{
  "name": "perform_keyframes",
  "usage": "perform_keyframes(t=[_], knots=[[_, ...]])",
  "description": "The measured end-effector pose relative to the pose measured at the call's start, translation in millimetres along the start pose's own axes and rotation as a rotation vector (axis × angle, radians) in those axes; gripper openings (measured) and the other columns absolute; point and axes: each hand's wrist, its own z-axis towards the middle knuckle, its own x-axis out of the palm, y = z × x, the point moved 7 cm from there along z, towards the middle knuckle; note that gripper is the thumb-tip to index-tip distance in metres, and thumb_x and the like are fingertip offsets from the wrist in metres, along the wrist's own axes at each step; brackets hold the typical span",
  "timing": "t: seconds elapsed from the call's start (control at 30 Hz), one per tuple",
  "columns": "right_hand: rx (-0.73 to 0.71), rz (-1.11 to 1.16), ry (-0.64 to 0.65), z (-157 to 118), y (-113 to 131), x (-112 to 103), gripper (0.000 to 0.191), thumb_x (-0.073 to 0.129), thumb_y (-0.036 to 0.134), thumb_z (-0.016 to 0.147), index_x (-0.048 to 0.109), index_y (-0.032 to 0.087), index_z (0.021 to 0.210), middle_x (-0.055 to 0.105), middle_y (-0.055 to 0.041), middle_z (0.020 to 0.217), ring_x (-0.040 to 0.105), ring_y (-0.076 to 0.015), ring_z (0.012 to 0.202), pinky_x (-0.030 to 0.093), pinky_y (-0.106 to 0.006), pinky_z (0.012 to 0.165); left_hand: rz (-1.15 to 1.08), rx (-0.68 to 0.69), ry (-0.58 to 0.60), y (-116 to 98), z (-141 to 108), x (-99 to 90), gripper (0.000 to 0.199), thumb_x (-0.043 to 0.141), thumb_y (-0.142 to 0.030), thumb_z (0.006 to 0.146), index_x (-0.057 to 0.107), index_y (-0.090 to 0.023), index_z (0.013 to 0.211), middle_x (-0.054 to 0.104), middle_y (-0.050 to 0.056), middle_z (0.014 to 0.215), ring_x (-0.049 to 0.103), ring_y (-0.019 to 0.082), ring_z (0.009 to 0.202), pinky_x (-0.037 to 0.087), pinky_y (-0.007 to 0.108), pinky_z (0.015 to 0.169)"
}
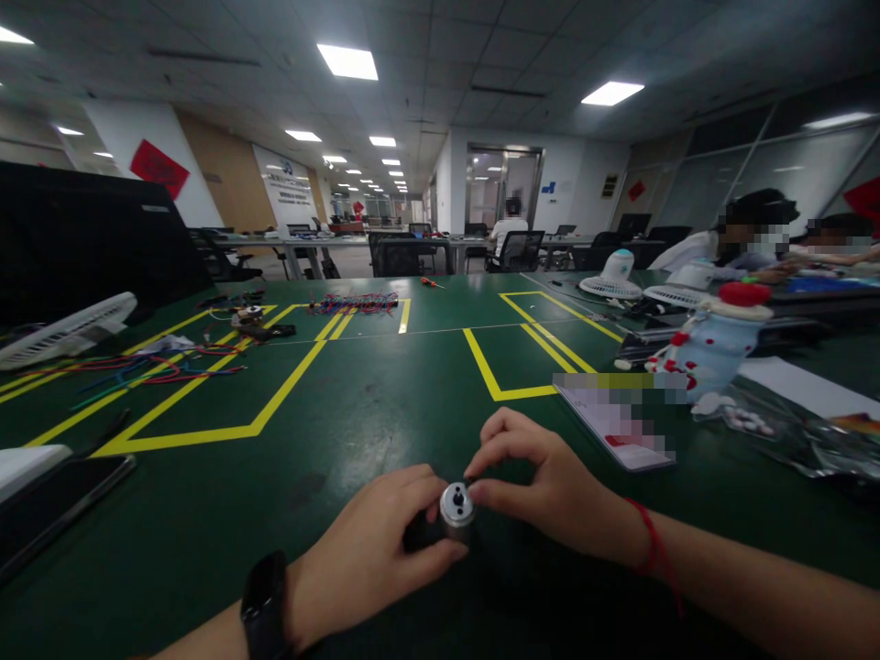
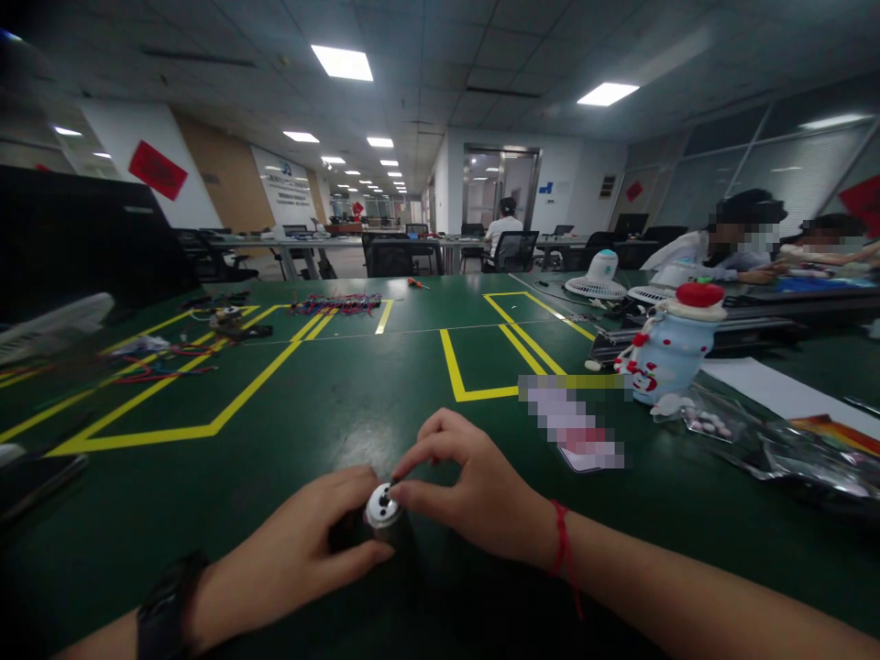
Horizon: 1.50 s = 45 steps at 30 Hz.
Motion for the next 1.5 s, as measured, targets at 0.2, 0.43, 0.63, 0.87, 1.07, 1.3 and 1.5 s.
perform_keyframes(t=[0.2,0.43,0.63,0.87,1.07,1.3,1.5], knots=[[-0.033,-0.066,0.084,4.8,12.8,10.5,0.01,0.073,0.023,0.081,0.074,0.019,0.09,0.056,-0.002,0.092,0.056,-0.0145,0.085,0.045,-0.029,0.077,0.004,0.006,0.007,-1.4,2.2,-0.4,0.014,0.064,-0.032,0.087,0.057,-0.02,0.09,0.057,-0.001,0.085,0.052,0.017,0.077,0.037,0.028,0.068],[-0.014,0.022,-0.064,-0.3,-1.6,-10.2,0.015,0.062,0.03,0.089,0.072,0.019,0.094,0.057,-0.0049,0.1,0.055,-0.0173,0.093,0.044,-0.031,0.082,0.001,0.002,0.006,-2.8,2.8,-2.5,0.018,0.066,-0.034,0.087,0.056,-0.019,0.085,0.056,-0.001,0.083,0.051,0.016,0.074,0.035,0.028,0.065],[0.435,0.229,-0.162,-8.2,-65.6,-20.9,0.028,0.055,0.041,0.092,0.068,0.016,0.088,0.056,0.0012,0.073,0.049,-0.012,0.064,0.039,-0.026,0.059,-0.02,-0.004,0.008,-2.7,-0.4,-3.7,0.017,0.065,-0.033,0.088,0.055,-0.019,0.085,0.055,-0.002,0.085,0.05,0.016,0.075,0.034,0.027,0.064],[0.345,0.09,-0.03,-6.2,-48.3,-8.0,0.019,0.059,0.033,0.089,0.068,0.015,0.085,0.06,-0.0003,0.076,0.053,-0.013,0.069,0.041,-0.026,0.062,-0.008,-0.002,0.003,-1.4,0.2,-2.7,0.019,0.064,-0.035,0.088,0.055,-0.019,0.085,0.056,-0.001,0.084,0.051,0.016,0.074,0.034,0.027,0.064],[-0.006,-0.01,0.012,-3.8,8.5,15.7,0.013,0.068,0.022,0.083,0.067,0.02,0.096,0.058,-0.0027,0.098,0.056,-0.0157,0.089,0.046,-0.029,0.079,-0.001,0.011,-0.002,-2.9,0.2,-1.7,0.016,0.063,-0.034,0.088,0.056,-0.019,0.088,0.057,0.0,0.085,0.051,0.017,0.076,0.037,0.028,0.067],[0.098,0.07,-0.019,-2.0,-4.6,4.1,0.014,0.063,0.031,0.09,0.066,0.018,0.084,0.058,-0.001,0.086,0.055,-0.0137,0.079,0.045,-0.027,0.071,0.011,0.007,-0.001,-3.3,-1.0,-1.6,0.016,0.064,-0.032,0.086,0.055,-0.019,0.087,0.057,0.0,0.084,0.051,0.017,0.075,0.037,0.028,0.066],[0.084,-0.132,0.25,-13.7,-14.0,14.9,0.008,0.069,0.026,0.085,0.071,0.018,0.088,0.061,-0.0031,0.094,0.056,-0.0166,0.089,0.045,-0.03,0.079,0.002,0.002,-0.004,-2.1,0.1,-2.7,0.014,0.064,-0.028,0.085,0.054,-0.019,0.084,0.055,-0.001,0.083,0.05,0.016,0.074,0.034,0.027,0.064]])
